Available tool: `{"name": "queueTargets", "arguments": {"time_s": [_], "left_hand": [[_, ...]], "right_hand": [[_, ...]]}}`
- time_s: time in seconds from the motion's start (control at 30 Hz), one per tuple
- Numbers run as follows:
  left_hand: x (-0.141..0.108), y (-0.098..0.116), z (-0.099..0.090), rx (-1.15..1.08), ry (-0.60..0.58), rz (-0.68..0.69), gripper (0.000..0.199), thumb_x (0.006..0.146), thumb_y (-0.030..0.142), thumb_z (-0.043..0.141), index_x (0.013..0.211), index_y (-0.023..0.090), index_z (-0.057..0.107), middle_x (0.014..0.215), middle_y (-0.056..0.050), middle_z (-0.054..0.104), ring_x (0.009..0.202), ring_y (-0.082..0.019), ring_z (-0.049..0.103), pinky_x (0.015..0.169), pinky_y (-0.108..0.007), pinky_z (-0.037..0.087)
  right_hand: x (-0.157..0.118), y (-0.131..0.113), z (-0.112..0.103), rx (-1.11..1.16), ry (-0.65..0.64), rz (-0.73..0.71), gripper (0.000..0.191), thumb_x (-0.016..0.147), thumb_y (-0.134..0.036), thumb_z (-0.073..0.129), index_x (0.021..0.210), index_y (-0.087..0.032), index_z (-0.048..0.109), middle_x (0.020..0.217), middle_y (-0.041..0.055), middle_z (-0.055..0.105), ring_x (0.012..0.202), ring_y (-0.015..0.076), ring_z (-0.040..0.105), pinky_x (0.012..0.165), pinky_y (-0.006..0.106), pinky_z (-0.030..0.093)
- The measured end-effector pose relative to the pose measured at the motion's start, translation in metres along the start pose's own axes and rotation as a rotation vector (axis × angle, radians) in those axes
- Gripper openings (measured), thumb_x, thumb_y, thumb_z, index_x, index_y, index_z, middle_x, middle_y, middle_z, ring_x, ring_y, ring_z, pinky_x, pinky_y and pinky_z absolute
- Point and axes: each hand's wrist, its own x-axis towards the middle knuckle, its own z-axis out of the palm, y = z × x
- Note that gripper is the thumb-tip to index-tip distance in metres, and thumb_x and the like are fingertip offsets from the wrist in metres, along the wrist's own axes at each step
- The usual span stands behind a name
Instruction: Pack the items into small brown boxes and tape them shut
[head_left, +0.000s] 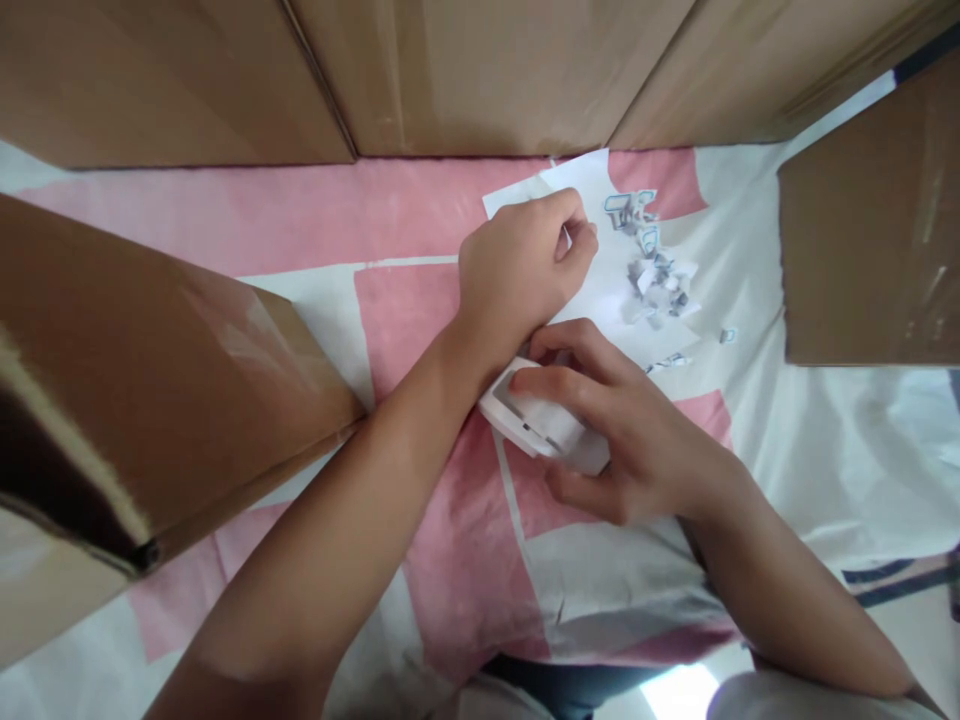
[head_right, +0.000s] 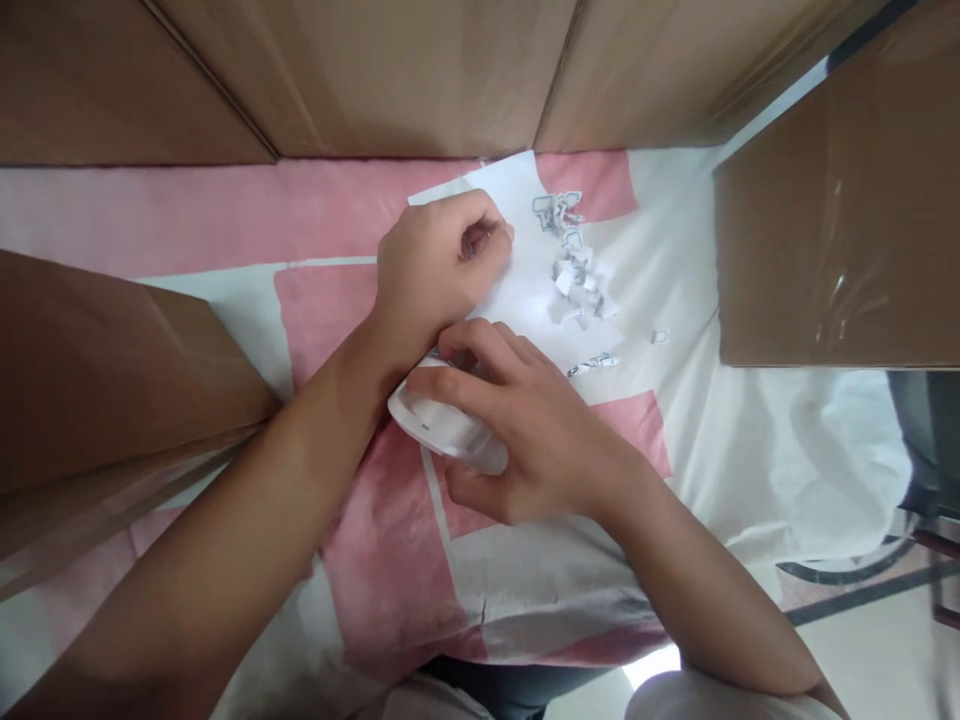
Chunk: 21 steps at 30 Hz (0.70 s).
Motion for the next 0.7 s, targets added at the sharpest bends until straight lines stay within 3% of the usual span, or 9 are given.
{"name": "queueTargets", "arguments": {"time_s": [0.33,0.53,0.7], "left_hand": [[0.0,0.002,-0.001,-0.063,-0.026,-0.033,0.021,0.094,0.026,0.057,0.073,0.024,0.055,0.075,0.0,0.064,0.075,-0.018,0.059,0.066,-0.033,0.039],[0.0,0.003,0.0,-0.116,-0.037,-0.057,0.022,0.093,0.025,0.059,0.071,0.024,0.056,0.075,0.0,0.065,0.079,-0.019,0.06,0.07,-0.033,0.042],[0.0,0.003,0.003,-0.153,-0.017,-0.045,0.021,0.091,0.022,0.058,0.07,0.023,0.056,0.071,-0.001,0.061,0.077,-0.019,0.059,0.069,-0.032,0.039]], "right_hand": [[-0.004,0.014,-0.001,0.141,-0.007,-0.075,0.067,0.074,-0.015,0.064,0.138,-0.031,0.052,0.129,0.0106,0.047,0.121,0.0303,0.052,0.104,0.049,0.049],[-0.006,0.017,-0.014,0.149,-0.062,-0.078,0.076,0.082,-0.011,0.064,0.152,-0.034,0.045,0.141,0.0106,0.049,0.134,0.0283,0.05,0.107,0.044,0.05],[-0.009,0.015,-0.025,0.123,-0.092,-0.076,0.075,0.089,-0.008,0.062,0.156,-0.035,0.042,0.145,0.0103,0.052,0.134,0.0253,0.055,0.107,0.04,0.053]]}}
